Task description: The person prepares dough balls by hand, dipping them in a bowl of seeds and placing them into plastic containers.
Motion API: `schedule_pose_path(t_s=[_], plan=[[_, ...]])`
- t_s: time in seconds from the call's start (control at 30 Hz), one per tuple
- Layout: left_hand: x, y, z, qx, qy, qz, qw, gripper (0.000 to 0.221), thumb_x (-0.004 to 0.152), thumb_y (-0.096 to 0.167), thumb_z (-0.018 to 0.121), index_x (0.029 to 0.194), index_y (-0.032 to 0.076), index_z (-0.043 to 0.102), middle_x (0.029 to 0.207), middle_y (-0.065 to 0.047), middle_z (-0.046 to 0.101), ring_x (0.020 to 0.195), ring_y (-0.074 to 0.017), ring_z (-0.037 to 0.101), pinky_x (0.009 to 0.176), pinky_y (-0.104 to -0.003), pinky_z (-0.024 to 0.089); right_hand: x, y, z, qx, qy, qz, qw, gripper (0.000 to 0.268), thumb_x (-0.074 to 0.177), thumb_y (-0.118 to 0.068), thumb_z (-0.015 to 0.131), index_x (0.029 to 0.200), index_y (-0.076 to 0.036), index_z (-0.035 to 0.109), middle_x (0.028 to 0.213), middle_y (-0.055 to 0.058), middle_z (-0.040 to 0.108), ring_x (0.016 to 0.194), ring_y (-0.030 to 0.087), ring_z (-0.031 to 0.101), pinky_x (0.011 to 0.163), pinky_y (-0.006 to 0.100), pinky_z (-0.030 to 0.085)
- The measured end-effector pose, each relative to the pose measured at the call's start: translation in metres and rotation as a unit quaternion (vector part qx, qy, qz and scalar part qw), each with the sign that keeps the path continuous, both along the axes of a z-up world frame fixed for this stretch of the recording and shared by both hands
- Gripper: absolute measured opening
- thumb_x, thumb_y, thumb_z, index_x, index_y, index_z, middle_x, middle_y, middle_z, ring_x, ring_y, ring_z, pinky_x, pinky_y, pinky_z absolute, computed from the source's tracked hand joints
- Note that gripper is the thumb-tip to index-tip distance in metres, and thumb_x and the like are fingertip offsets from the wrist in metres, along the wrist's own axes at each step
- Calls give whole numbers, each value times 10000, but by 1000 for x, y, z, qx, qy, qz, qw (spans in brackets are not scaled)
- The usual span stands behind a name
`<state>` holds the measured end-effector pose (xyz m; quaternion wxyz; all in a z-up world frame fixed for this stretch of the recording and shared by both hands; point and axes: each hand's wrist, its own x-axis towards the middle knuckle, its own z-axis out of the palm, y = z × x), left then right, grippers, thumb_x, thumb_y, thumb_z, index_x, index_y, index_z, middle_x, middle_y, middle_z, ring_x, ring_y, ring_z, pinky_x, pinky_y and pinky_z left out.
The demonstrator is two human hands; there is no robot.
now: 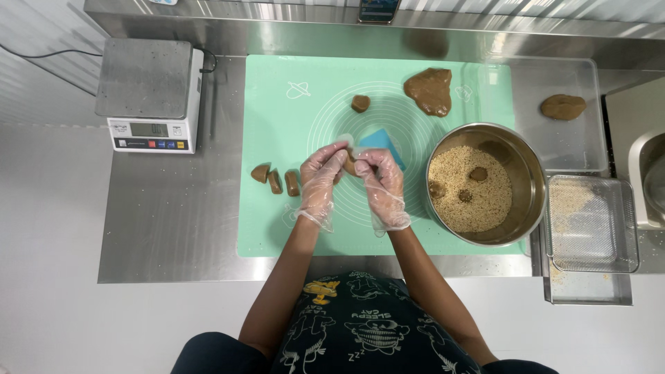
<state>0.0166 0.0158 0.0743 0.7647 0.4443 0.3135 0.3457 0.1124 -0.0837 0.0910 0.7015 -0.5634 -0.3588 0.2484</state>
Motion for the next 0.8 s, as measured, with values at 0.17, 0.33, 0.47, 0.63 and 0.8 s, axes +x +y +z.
schedule_pose_path(t_s=[0.17, 0.33, 0.47, 0.63, 0.8], plan=[[-11, -10, 35, 355, 14, -19, 934, 318, 1057, 41, 577, 1365, 36, 656, 1329, -127, 699, 1188, -223, 666, 1014, -338, 560, 2, 4, 8, 22, 27, 28, 999, 285, 1008, 54, 598, 1237, -93, 511, 1002, 29, 654, 897, 102, 612, 791, 244, 539], [-25, -17, 46, 526, 54, -87, 844, 560, 913, 59, 710, 1433, 6, 509, 1421, -181, 586, 1243, -279, 620, 1024, -378, 534, 1, 4, 27, 26, 127, -41, 991, 470, 889, 79, 634, 1249, -146, 432, 999, -14, 540, 868, 115, 612, 719, 273, 640], [-7, -24, 12, 381, 0, -49, 923, 475, 959, -11, 690, 1416, 52, 579, 1322, -107, 684, 1149, -184, 683, 991, -334, 616, 3, 7, 43, -26, 64, 11, 998, 346, 991, 12, 643, 1282, -104, 497, 957, 68, 584, 810, 170, 614, 639, 285, 563], [-6, -23, 1, 138, -103, 53, 984, 354, 1004, -47, 612, 1357, -23, 630, 1230, -135, 715, 1103, -163, 675, 999, -321, 559, -11, -1, 52, -45, -182, -11, 982, 349, 968, -205, 737, 1240, -84, 555, 1143, 74, 629, 998, 176, 643, 835, 343, 582], [-18, -24, 18, 123, -161, -36, 979, 331, 1072, 21, 560, 1401, 0, 591, 1228, -95, 699, 1177, -159, 653, 1093, -324, 534, -13, -5, 45, -116, 212, 32, 970, 375, 963, -455, 642, 1156, -133, 646, 980, 24, 670, 765, 117, 587, 665, 242, 519]])
